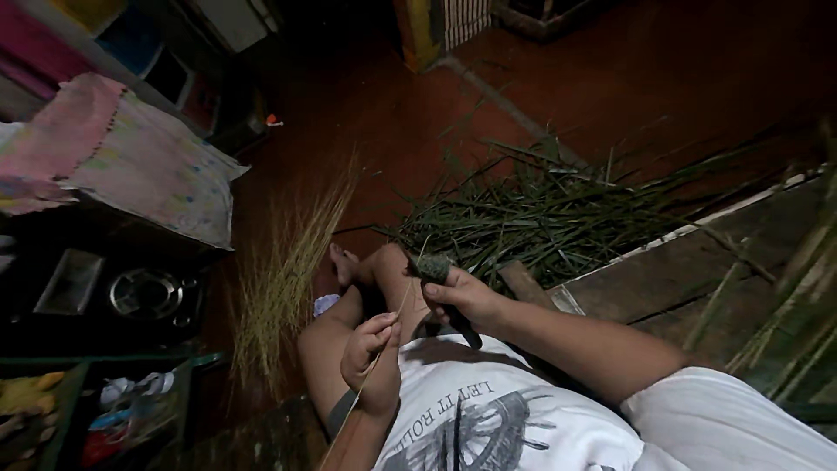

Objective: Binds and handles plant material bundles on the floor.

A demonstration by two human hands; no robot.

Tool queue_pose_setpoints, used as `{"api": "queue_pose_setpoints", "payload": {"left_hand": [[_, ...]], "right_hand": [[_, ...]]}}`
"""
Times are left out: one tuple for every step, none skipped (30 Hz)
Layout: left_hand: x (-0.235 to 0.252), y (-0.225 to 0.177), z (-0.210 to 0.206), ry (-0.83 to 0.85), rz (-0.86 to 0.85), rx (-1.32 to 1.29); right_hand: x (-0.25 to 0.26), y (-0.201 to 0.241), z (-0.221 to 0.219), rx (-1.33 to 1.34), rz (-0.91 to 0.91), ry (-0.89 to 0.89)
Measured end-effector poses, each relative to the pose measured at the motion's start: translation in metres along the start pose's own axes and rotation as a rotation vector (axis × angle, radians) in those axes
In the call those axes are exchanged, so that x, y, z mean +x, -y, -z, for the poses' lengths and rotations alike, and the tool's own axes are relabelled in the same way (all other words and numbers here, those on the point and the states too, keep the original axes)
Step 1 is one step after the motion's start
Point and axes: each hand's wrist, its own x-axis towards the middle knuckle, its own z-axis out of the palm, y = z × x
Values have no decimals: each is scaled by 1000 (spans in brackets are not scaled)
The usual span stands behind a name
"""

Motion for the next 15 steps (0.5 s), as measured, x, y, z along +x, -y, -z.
{"api": "queue_pose_setpoints", "payload": {"left_hand": [[0, 0, 0, -1, -2, 2], [0, 0, 0, 0, -3, 3], [0, 0, 0, 3, -4, 1], [0, 0, 0, 6, -4, -6], [0, 0, 0, 12, -4, -17], [0, 0, 0, 18, 3, -28], [0, 1, 0, 18, 11, -33], [-1, 1, 0, 12, 18, -37], [0, 1, -1, 8, 27, -42], [0, 1, -2, 2, 36, -49], [1, 1, -2, -3, 45, -57], [1, 1, -3, -6, 54, -63], [1, 0, -3, -8, 64, -65], [2, 0, -3, -9, 78, -68], [2, -1, -3, -11, 91, -74]], "right_hand": [[2, 2, 3, 6, 15, -32], [4, 5, 5, 12, 28, -68], [5, 8, 6, 18, 31, -103], [6, 11, 8, 23, 34, -135], [7, 12, 9, 25, 38, -160], [7, 13, 11, 27, 46, -171], [8, 13, 11, 29, 53, -173], [8, 12, 12, 37, 59, -174], [8, 11, 12, 40, 61, -174], [9, 11, 12, 40, 61, -177], [9, 10, 12, 40, 61, -184], [10, 10, 12, 39, 62, -192], [10, 9, 11, 40, 62, -200], [10, 9, 11, 41, 65, -203], [10, 9, 11, 45, 74, -196]]}}
